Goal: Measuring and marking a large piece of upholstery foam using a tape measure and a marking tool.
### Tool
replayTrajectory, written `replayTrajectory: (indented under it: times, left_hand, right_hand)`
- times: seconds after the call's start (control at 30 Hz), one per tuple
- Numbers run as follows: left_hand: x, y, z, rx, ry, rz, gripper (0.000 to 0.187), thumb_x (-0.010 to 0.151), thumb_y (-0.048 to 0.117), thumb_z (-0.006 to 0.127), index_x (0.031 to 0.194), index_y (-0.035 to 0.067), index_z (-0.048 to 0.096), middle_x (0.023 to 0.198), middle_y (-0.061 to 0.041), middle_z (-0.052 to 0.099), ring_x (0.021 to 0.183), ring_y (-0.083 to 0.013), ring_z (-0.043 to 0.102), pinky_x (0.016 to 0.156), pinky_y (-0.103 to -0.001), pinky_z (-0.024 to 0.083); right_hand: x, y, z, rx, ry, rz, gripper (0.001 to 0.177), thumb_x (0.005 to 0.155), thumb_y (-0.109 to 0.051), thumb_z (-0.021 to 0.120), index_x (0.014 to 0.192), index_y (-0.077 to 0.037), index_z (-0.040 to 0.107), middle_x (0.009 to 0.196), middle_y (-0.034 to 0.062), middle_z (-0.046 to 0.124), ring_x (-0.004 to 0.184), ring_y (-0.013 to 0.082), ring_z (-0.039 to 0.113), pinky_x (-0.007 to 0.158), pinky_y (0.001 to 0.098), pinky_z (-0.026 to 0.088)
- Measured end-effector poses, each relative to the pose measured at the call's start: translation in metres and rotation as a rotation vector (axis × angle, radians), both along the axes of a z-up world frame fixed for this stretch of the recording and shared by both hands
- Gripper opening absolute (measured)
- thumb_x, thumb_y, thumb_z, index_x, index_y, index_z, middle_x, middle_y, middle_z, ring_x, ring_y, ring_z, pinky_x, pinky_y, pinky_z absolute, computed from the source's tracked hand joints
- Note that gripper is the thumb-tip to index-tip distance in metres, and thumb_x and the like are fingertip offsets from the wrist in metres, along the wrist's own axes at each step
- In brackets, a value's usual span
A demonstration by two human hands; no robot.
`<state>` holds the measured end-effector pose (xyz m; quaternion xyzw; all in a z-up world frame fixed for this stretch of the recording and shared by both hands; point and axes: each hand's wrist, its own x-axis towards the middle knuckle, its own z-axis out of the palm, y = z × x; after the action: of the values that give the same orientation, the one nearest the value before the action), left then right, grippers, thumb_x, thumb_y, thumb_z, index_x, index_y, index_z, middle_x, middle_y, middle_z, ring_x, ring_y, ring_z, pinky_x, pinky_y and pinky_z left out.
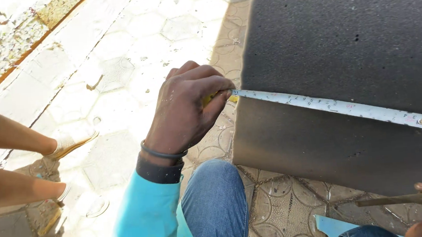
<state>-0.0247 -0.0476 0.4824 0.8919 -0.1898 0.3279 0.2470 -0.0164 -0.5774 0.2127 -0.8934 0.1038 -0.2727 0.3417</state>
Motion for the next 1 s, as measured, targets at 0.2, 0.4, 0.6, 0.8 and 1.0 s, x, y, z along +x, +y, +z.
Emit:
replayTrajectory:
  times: [0.2, 0.4, 0.6, 0.8, 1.0]
  left_hand:
    - [0.006, 0.000, -0.004, 0.045, -0.040, -0.056, 0.006, 0.118, 0.011, 0.084, 0.114, 0.009, 0.088, 0.113, -0.005, 0.086, 0.102, -0.0335, 0.069, 0.085, -0.052, 0.051]
    - [0.002, 0.001, 0.000, 0.072, -0.037, -0.115, 0.006, 0.120, 0.006, 0.087, 0.120, 0.005, 0.092, 0.118, -0.010, 0.088, 0.105, -0.0369, 0.070, 0.092, -0.054, 0.052]
    - [-0.006, 0.000, -0.006, 0.103, 0.057, -0.007, 0.008, 0.122, -0.003, 0.094, 0.128, 0.000, 0.097, 0.129, -0.016, 0.092, 0.116, -0.0393, 0.075, 0.103, -0.053, 0.057]
    - [0.009, 0.021, -0.042, 0.044, 0.066, 0.031, 0.008, 0.134, 0.000, 0.093, 0.138, -0.004, 0.099, 0.137, -0.017, 0.093, 0.125, -0.0384, 0.072, 0.116, -0.052, 0.054]
    - [0.014, 0.023, -0.060, -0.163, 0.161, -0.033, 0.013, 0.134, -0.006, 0.085, 0.140, -0.017, 0.090, 0.140, -0.031, 0.082, 0.136, -0.0404, 0.075, 0.110, -0.048, 0.058]
  right_hand:
    - [-0.019, -0.007, 0.018, 0.104, -0.221, 0.098, 0.060, 0.192, -0.018, 0.054, 0.138, 0.001, 0.072, 0.143, 0.0084, 0.079, 0.140, 0.0231, 0.076, 0.152, 0.0451, 0.062]
    - [-0.043, 0.075, 0.137, -0.083, -0.526, 0.225, 0.033, 0.156, 0.008, 0.071, 0.170, 0.038, 0.065, 0.147, 0.0573, 0.076, 0.102, 0.0556, 0.081, 0.097, 0.0615, 0.069]
    - [-0.040, 0.078, 0.139, -0.172, -0.263, 0.148, 0.036, 0.135, -0.028, 0.070, 0.161, -0.006, 0.081, 0.127, 0.0133, 0.081, 0.104, 0.0332, 0.075, 0.084, 0.0556, 0.061]
    - [-0.022, 0.087, 0.144, -0.172, -0.308, 0.225, 0.035, 0.127, -0.018, 0.076, 0.159, -0.004, 0.079, 0.138, 0.0192, 0.079, 0.102, 0.0384, 0.083, 0.087, 0.0571, 0.076]
    - [-0.011, 0.096, 0.158, -0.269, -0.351, 0.221, 0.033, 0.124, -0.009, 0.079, 0.154, 0.004, 0.082, 0.120, 0.0160, 0.077, 0.078, 0.0284, 0.069, 0.069, 0.0507, 0.054]
